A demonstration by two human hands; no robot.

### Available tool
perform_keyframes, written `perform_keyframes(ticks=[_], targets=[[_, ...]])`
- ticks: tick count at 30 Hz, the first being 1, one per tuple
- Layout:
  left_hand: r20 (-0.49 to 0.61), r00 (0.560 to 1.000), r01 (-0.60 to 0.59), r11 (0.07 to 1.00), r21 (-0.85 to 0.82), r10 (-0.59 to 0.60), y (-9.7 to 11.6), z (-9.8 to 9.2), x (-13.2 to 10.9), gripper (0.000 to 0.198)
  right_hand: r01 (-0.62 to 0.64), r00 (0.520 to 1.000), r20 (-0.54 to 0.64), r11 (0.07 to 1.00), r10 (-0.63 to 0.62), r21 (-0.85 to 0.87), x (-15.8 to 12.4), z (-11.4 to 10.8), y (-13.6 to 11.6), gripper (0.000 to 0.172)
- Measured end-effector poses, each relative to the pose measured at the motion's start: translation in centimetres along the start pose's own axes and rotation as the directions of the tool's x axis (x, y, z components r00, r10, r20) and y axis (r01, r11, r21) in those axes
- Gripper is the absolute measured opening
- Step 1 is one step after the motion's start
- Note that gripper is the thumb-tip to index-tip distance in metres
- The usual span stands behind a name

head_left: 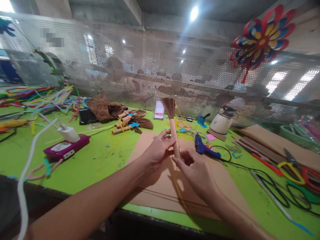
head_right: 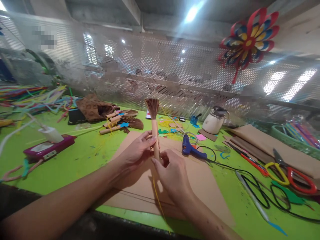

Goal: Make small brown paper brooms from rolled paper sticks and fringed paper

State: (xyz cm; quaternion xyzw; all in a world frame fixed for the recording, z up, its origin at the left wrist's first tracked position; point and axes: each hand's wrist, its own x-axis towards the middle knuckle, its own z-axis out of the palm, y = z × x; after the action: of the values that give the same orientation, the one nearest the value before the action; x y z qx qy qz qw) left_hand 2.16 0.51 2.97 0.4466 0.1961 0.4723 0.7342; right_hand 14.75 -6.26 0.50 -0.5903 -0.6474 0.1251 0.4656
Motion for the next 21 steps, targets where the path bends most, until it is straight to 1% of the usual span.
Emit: perform_keyframes(ticks=[4, 9, 13, 17, 21], targets=[[-0.021, 1.0, -0.001, 1.0, 0.018, 0.002, -0.17, 0.21, -0.17, 0.027, -0.034, 0.999, 0.021, 0.999, 0.034, 0.036, -0.26, 0.05, -0.17, 0.02], [-0.042, 0.999, 0.012, 1.0, 0.024, -0.011, 0.02, 0.47, -0.39, 0.032, -0.034, 0.998, -0.044, 0.998, 0.037, 0.056, -0.23, 0.04, 0.01, 0.019], [0.001, 1.0, 0.017, 1.0, 0.026, -0.017, 0.19, 0.39, -0.41, 0.032, -0.04, 0.998, -0.045, 0.994, 0.045, 0.103, -0.08, 0.02, 0.13, 0.018], [0.038, 0.999, 0.031, 0.999, 0.035, -0.032, 0.36, 0.25, -0.42, 0.029, -0.07, 0.995, -0.062, 0.983, 0.081, 0.171, -0.09, 0.14, 0.11, 0.017], [0.035, 0.999, 0.033, 0.998, 0.055, -0.035, 0.47, 0.23, -0.45, 0.032, -0.083, 0.993, -0.056, 0.966, 0.1, 0.244, -0.07, 0.37, -0.05, 0.015]])
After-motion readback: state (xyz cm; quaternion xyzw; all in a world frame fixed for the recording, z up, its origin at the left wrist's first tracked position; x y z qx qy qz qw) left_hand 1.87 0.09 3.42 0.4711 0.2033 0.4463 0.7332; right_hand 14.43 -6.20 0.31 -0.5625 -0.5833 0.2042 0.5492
